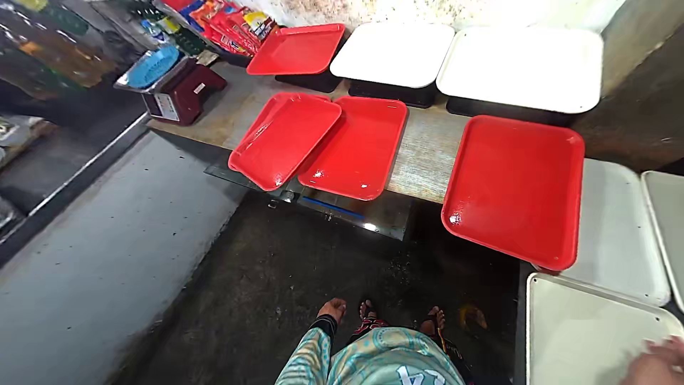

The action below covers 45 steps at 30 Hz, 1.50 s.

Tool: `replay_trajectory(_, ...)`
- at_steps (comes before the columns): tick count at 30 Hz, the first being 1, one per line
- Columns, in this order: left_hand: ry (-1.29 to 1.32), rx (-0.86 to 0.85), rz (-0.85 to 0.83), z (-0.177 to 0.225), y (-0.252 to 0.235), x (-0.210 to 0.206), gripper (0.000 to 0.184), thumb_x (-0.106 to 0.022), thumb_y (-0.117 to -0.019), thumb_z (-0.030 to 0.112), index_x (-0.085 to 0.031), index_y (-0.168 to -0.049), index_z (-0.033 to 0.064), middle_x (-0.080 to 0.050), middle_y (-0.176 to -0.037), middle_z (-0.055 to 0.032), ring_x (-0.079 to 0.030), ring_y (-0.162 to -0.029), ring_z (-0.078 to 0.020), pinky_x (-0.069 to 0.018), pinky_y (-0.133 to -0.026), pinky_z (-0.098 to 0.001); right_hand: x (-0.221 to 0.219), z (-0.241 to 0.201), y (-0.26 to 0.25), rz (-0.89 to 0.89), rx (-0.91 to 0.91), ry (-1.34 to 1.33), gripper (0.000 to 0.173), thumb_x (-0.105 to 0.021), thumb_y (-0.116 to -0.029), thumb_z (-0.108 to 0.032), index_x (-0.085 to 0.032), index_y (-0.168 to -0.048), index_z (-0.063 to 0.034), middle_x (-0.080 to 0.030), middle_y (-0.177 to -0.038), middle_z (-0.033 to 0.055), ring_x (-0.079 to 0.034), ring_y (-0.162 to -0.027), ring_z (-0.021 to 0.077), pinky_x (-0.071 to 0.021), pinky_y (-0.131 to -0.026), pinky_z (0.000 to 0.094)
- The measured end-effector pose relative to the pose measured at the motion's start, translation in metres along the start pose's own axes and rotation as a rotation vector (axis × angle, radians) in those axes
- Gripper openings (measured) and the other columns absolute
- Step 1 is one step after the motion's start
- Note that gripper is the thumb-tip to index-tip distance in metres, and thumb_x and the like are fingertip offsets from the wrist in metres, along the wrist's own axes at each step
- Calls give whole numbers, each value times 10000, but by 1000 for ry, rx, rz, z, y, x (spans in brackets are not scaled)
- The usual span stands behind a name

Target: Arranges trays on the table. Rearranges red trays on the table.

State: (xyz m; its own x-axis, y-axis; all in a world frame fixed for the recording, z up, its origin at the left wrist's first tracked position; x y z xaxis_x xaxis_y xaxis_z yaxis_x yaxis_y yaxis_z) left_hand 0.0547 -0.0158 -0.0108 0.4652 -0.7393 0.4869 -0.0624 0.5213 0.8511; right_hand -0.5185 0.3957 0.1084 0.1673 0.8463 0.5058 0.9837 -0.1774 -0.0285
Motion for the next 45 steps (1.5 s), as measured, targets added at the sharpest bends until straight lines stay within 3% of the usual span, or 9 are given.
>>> replay_trajectory(4,10,-48,-54,5,-25,21,301,-533,-1080,221,-633,-1320,69,-718,-1182,-146,-725,-994,-272,-583,-881,-448,-76,-23,145,-361,87,-107,340,-483,-1023,-55,-560,-1309,111,-648,-1203,259,-701,-928,249,-605,-816,404)
replay_trajectory(6,32,-50,-55,-8,-44,40,296,-545,-1075,223,-639,-1314,75,-715,-1181,-149,-723,-993,-276,-585,-878,-457,-115,-52,208,-587,159,-73,318,-491,-1038,-89,-606,-1278,84,-682,-1191,242,-723,-951,279,-613,-842,448)
replay_trajectory(11,299,-23,12,-61,-71,110,295,-533,-1085,198,-617,-1326,52,-711,-1192,-186,-730,-989,-306,-593,-848,-469,-195,-131,314,-844,192,-48,279,-509,-1047,-129,-673,-1248,-26,-733,-1108,115,-735,-889,177,-628,-790,358)
replay_trajectory(15,600,38,72,-128,-76,156,318,-473,-1109,208,-579,-1356,38,-720,-1125,-194,-723,-867,-273,-584,-735,-424,-253,-163,367,-927,-78,-165,281,-482,-1082,-148,-654,-1272,-32,-732,-1093,113,-726,-863,186,-613,-735,342)
replay_trajectory(19,872,160,109,-196,-74,175,363,-414,-1123,240,-557,-1384,31,-709,-1164,-218,-719,-907,-291,-575,-759,-434,-301,-191,406,-940,-444,-321,309,-450,-1108,-200,-620,-1314,-46,-715,-1061,107,-688,-802,169,-556,-662,295)
replay_trajectory(24,1063,261,129,-220,-82,188,368,-437,-1113,230,-545,-1397,22,-693,-1214,-226,-712,-965,-292,-568,-800,-435,-363,-215,436,-940,-649,-397,365,-447,-1106,-332,-592,-1338,-90,-718,-1052,84,-681,-779,154,-545,-652,286)
replay_trajectory(30,1167,154,99,-144,-101,241,364,-445,-1114,239,-558,-1386,25,-708,-1195,-214,-725,-963,-295,-580,-801,-429,-435,-246,454,-900,-703,-439,547,-428,-1079,-514,-441,-1472,-133,-724,-1141,105,-710,-816,160,-557,-662,277)
replay_trajectory(40,1105,-234,-8,70,-107,405,409,-350,-1139,280,-563,-1359,9,-729,-1163,-192,-746,-944,-289,-606,-798,-416,-470,-277,451,-663,-787,-493,399,-419,-1109,-406,-449,-1351,-91,-682,-975,104,-686,-732,160,-562,-610,298)
replay_trajectory(45,1144,-314,-25,146,-117,434,480,-374,-1127,372,-484,-1422,9,-661,-1172,-232,-707,-912,-310,-592,-777,-453,-469,-275,450,-596,-793,-498,347,-430,-1110,-382,-463,-1313,-103,-693,-928,89,-684,-691,148,-548,-565,273)
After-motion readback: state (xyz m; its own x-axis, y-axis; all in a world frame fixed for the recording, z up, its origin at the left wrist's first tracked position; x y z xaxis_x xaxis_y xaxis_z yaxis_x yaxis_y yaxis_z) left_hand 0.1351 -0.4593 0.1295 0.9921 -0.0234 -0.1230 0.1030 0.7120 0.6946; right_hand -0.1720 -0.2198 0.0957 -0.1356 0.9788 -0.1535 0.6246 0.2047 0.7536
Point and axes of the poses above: each hand's wrist, its own y-axis away from the middle knuckle, its own x-axis out of the back of the hand, z = x × y, the point moved 4 cm from there along -y, towards the middle knuckle
